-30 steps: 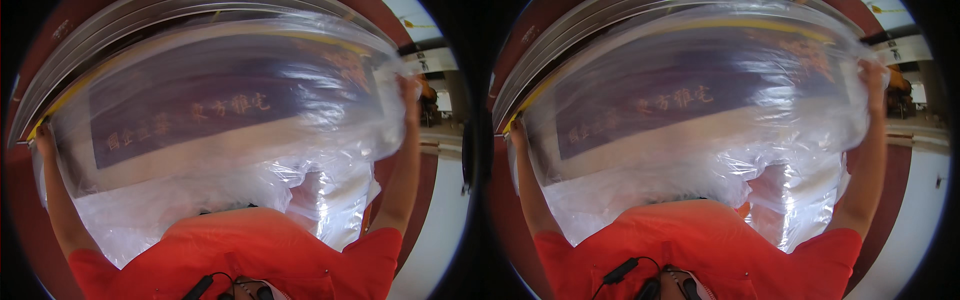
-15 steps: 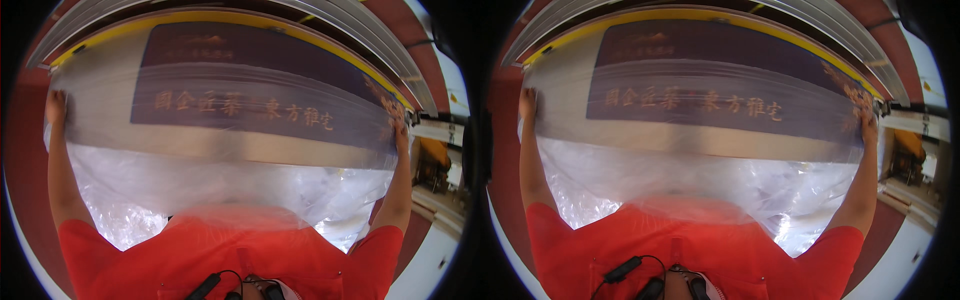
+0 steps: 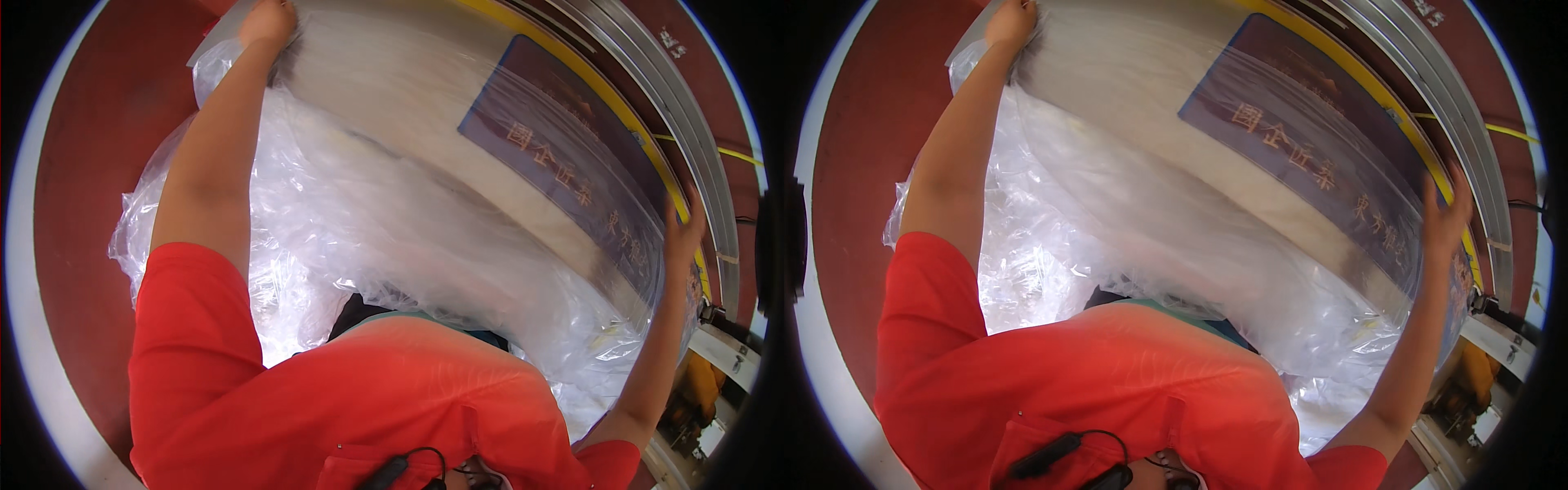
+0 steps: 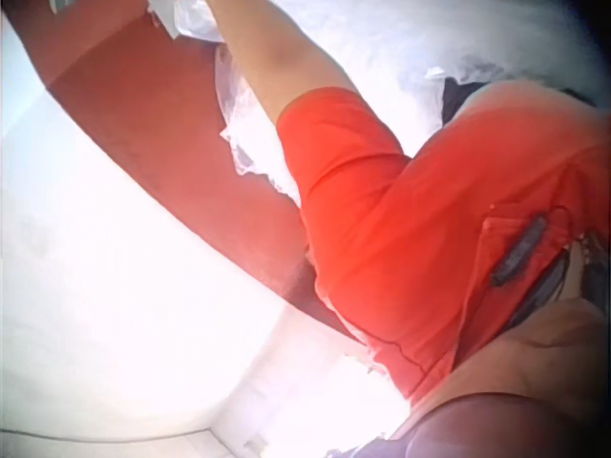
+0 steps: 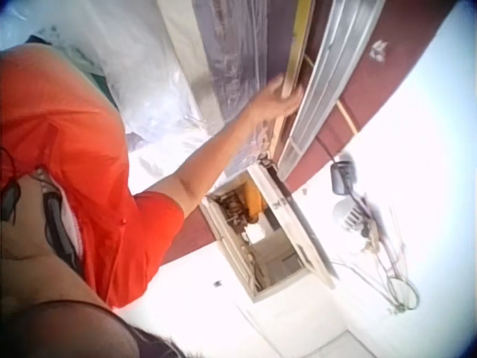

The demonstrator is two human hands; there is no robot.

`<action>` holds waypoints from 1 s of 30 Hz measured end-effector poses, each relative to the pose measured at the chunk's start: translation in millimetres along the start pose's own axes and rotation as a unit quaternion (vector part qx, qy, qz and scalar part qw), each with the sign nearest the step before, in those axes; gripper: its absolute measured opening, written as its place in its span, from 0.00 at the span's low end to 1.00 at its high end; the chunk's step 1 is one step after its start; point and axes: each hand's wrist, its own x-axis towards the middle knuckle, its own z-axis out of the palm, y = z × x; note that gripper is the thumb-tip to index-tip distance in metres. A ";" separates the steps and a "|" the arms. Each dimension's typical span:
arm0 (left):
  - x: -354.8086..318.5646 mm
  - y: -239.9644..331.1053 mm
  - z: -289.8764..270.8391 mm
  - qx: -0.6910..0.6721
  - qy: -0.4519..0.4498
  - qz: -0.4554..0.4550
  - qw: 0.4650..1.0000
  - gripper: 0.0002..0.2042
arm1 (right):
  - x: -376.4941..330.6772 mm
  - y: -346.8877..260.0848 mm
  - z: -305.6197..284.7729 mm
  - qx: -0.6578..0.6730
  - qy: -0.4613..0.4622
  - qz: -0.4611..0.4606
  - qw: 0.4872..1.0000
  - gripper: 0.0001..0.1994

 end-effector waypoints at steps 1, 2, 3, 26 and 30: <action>-3.8 -2.9 -6.0 0.015 0.002 0.000 1.000 0.13 | 13.9 -81.3 -13.3 0.255 -0.053 0.055 0.964 0.14; -5.3 -14.1 -8.3 0.024 0.001 -0.004 1.000 0.13 | 23.8 -148.1 -28.8 0.425 -0.157 0.044 0.890 0.11; 3.7 -54.1 16.0 0.078 0.039 0.001 0.996 0.13 | 24.6 -200.4 -43.6 0.532 -0.292 -0.008 0.795 0.12; 15.5 -22.4 4.0 0.010 -0.056 -0.060 0.997 0.17 | -165.0 42.3 -162.2 0.515 -0.071 0.368 0.770 0.09; 30.2 -46.6 35.0 0.081 -0.081 0.028 0.993 0.17 | -246.7 146.0 -233.9 0.142 0.083 0.502 0.849 0.10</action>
